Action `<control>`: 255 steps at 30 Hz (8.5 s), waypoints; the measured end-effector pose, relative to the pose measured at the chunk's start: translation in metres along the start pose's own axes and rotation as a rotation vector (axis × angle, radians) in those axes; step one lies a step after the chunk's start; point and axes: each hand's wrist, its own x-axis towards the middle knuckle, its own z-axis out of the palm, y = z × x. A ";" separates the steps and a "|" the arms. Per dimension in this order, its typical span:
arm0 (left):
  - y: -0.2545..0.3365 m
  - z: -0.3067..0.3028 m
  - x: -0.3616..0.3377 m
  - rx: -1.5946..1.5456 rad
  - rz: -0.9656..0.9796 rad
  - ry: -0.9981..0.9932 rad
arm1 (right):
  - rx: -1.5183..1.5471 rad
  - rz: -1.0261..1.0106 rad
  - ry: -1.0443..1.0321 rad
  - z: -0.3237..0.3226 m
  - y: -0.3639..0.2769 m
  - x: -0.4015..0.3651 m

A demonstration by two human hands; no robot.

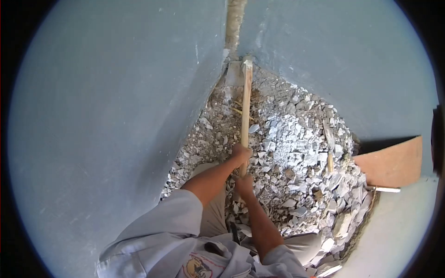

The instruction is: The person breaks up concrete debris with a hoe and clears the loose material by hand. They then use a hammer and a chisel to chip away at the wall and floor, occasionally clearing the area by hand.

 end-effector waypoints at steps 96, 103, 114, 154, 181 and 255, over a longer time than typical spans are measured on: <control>0.092 0.032 -0.136 0.116 0.149 0.041 | 0.068 -0.034 -0.020 -0.180 -0.080 -0.268; 0.087 0.081 -0.168 -0.185 0.060 -0.236 | 0.113 0.072 0.059 -0.265 -0.020 -0.337; 0.113 0.204 -0.267 -0.837 -0.178 -0.716 | -0.683 -0.040 0.895 -0.459 0.066 -0.487; 0.098 0.083 -0.136 -0.057 0.121 -0.040 | 0.230 0.127 0.129 -0.209 -0.025 -0.336; 0.262 0.052 -0.271 -0.698 0.725 -0.440 | 0.083 -0.261 0.528 -0.224 0.023 -0.337; 0.149 -0.384 -0.500 1.564 0.493 2.055 | 0.394 -0.079 -0.052 -0.061 -0.014 -0.069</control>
